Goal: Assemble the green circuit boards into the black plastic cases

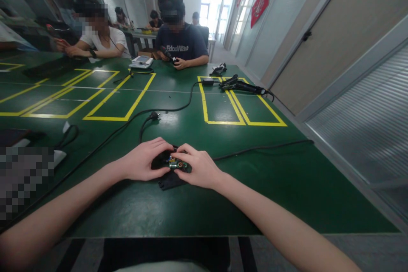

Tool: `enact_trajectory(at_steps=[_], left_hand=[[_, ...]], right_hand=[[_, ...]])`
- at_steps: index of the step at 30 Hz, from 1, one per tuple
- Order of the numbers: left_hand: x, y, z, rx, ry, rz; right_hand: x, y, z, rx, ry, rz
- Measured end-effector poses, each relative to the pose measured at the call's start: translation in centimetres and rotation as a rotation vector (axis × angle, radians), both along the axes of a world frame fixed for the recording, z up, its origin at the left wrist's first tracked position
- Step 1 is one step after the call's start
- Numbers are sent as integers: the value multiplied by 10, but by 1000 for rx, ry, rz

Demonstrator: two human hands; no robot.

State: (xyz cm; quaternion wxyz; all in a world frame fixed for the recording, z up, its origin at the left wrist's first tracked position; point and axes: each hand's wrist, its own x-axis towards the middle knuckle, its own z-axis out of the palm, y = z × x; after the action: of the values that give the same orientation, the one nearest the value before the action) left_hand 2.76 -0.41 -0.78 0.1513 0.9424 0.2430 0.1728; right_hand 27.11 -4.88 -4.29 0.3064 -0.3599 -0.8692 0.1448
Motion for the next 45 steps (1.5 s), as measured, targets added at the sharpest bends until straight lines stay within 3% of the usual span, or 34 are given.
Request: enact_trajectory(at_steps=[8, 21, 29, 41, 45], left_hand=[[-2, 0, -1, -47, -17, 20], [0, -3, -5, -128, -81, 28], [-3, 2, -9, -79, -95, 63], [-4, 9, -9, 37, -27, 19], [-3, 7, -10, 86, -47, 68]], right_hand=[[-4, -1, -2, -36, 102, 8], [-1, 1, -1, 60, 35, 41], [-4, 3, 3, 57, -54, -129], [10, 19, 2, 28, -18, -51], [9, 19, 2, 36, 25, -77]])
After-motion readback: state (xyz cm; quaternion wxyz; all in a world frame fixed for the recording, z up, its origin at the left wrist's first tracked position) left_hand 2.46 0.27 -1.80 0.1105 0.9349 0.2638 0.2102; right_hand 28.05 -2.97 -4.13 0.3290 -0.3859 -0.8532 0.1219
